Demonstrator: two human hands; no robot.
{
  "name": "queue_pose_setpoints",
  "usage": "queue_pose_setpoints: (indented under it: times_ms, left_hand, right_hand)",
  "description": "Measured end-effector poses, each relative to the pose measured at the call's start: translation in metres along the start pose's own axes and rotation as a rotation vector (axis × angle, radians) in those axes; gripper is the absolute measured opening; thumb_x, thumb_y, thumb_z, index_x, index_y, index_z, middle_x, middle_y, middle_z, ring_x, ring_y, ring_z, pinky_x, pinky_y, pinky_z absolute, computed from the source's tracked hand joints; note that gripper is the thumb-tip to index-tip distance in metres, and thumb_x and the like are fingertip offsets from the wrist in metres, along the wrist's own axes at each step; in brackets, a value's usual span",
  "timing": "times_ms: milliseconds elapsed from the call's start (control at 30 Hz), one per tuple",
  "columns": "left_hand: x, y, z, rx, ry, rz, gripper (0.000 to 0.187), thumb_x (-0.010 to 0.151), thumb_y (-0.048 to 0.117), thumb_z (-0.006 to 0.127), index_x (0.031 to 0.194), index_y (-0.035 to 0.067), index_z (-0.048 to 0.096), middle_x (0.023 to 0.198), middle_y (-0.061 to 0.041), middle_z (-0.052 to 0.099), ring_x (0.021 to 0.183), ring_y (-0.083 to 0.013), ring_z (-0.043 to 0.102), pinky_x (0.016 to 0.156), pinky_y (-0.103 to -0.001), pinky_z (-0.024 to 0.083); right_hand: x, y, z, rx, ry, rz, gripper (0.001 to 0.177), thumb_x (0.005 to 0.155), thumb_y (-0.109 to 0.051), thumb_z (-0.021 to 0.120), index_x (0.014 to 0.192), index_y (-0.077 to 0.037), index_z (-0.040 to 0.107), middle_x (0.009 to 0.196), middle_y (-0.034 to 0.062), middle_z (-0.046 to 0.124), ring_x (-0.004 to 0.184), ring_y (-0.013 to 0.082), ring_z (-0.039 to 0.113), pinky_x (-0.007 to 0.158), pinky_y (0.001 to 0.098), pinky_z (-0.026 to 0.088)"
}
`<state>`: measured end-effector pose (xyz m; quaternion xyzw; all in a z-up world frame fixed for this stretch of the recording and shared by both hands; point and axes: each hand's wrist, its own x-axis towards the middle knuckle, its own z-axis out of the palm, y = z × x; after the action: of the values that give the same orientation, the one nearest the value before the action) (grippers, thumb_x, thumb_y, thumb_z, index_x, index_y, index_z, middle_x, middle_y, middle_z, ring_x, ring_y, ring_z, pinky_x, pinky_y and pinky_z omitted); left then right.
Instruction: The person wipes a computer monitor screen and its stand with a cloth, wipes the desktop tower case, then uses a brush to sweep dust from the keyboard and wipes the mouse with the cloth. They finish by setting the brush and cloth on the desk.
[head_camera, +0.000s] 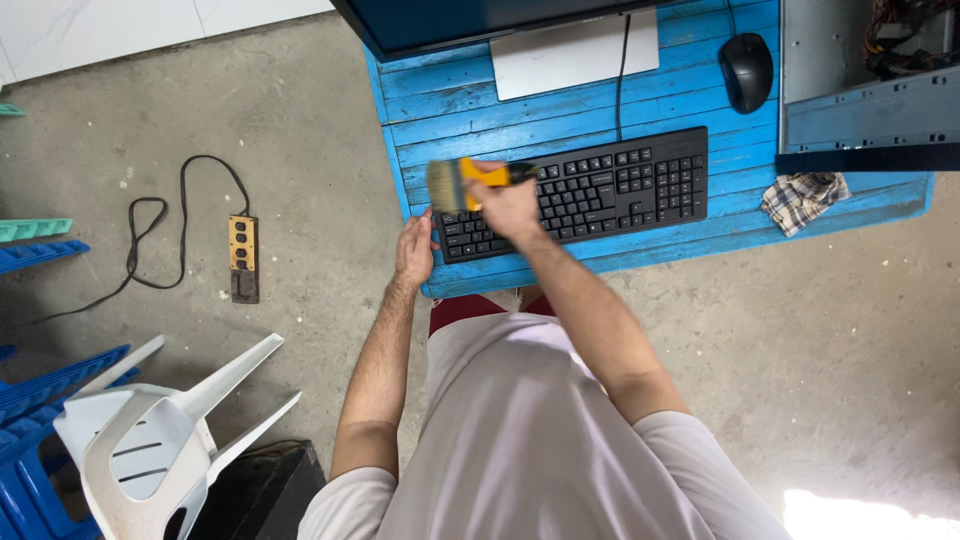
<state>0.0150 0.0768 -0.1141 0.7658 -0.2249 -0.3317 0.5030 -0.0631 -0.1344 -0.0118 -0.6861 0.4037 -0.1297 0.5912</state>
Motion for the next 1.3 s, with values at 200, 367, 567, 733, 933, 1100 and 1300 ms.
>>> queue_pose_setpoints:
  times_ms: [200, 367, 567, 733, 933, 1100, 1300]
  left_hand:
    - [0.004, 0.002, 0.001, -0.005, -0.006, 0.015, 0.069, 0.110, 0.053, 0.029, 0.143, 0.001, 0.061, 0.103, -0.010, 0.061, 0.067, -0.0166, 0.065, 0.064, -0.030, 0.055]
    - [0.004, 0.004, -0.001, 0.060, -0.026, -0.031, 0.074, 0.108, 0.058, 0.024, 0.146, 0.003, 0.058, 0.105, -0.011, 0.061, 0.069, -0.0159, 0.067, 0.064, -0.029, 0.057]
    - [0.003, 0.008, -0.002, 0.002, -0.036, 0.004, 0.077, 0.108, 0.061, 0.023, 0.148, 0.004, 0.056, 0.110, -0.012, 0.060, 0.078, -0.0167, 0.066, 0.065, -0.029, 0.057]
    - [0.003, -0.002, -0.004, 0.021, -0.084, -0.036, 0.080, 0.107, 0.062, 0.018, 0.151, 0.005, 0.052, 0.113, -0.013, 0.060, 0.077, -0.0185, 0.067, 0.071, -0.029, 0.057]
    - [0.007, -0.021, -0.008, -0.033, -0.052, 0.182, 0.075, 0.124, 0.060, 0.018, 0.136, 0.003, 0.065, 0.124, -0.011, 0.070, 0.113, -0.0190, 0.068, 0.098, -0.032, 0.052]
    - [0.008, -0.021, -0.014, -0.090, -0.180, -0.103, 0.079, 0.104, 0.062, 0.017, 0.150, 0.009, 0.053, 0.117, -0.007, 0.064, 0.079, -0.0157, 0.068, 0.061, -0.030, 0.052]
    - [0.011, -0.015, -0.017, -0.032, -0.213, -0.066, 0.083, 0.103, 0.067, 0.015, 0.152, 0.010, 0.051, 0.116, -0.007, 0.060, 0.080, -0.0151, 0.069, 0.059, -0.028, 0.053]
  right_hand:
    - [0.001, 0.039, -0.214, -0.408, 0.317, -0.051, 0.036, 0.084, -0.021, 0.080, 0.116, -0.005, 0.077, 0.102, 0.0112, 0.078, 0.088, 0.0187, 0.075, 0.081, 0.0355, 0.061]
    - [-0.022, 0.041, -0.350, -0.942, 0.595, -0.195, 0.033, 0.094, -0.027, 0.082, 0.123, -0.012, 0.081, 0.102, 0.0140, 0.078, 0.084, 0.0248, 0.075, 0.075, 0.0367, 0.061]
    - [-0.058, 0.038, -0.249, -1.337, 0.309, -0.046, 0.025, 0.097, -0.039, 0.076, 0.116, -0.023, 0.077, 0.073, 0.0112, 0.073, 0.057, 0.0331, 0.069, 0.054, 0.0445, 0.056]
    - [-0.105, 0.022, -0.062, -0.729, 0.107, -0.475, 0.039, 0.088, -0.023, 0.077, 0.126, -0.014, 0.072, 0.087, 0.0109, 0.077, 0.065, 0.0242, 0.073, 0.061, 0.0361, 0.060]
    - [-0.102, 0.005, 0.035, 0.001, 0.032, -0.106, 0.037, 0.089, -0.022, 0.082, 0.122, -0.007, 0.075, 0.113, 0.0111, 0.079, 0.098, 0.0165, 0.074, 0.088, 0.0288, 0.059]
    - [-0.079, 0.027, -0.108, -0.287, 0.160, 0.081, 0.036, 0.084, -0.027, 0.084, 0.113, -0.008, 0.078, 0.103, 0.0096, 0.079, 0.091, 0.0176, 0.074, 0.083, 0.0338, 0.060]
    - [-0.096, 0.028, -0.277, -0.768, 0.595, -0.100, 0.035, 0.094, -0.024, 0.083, 0.124, -0.006, 0.078, 0.110, 0.0152, 0.077, 0.094, 0.0241, 0.075, 0.085, 0.0370, 0.060]
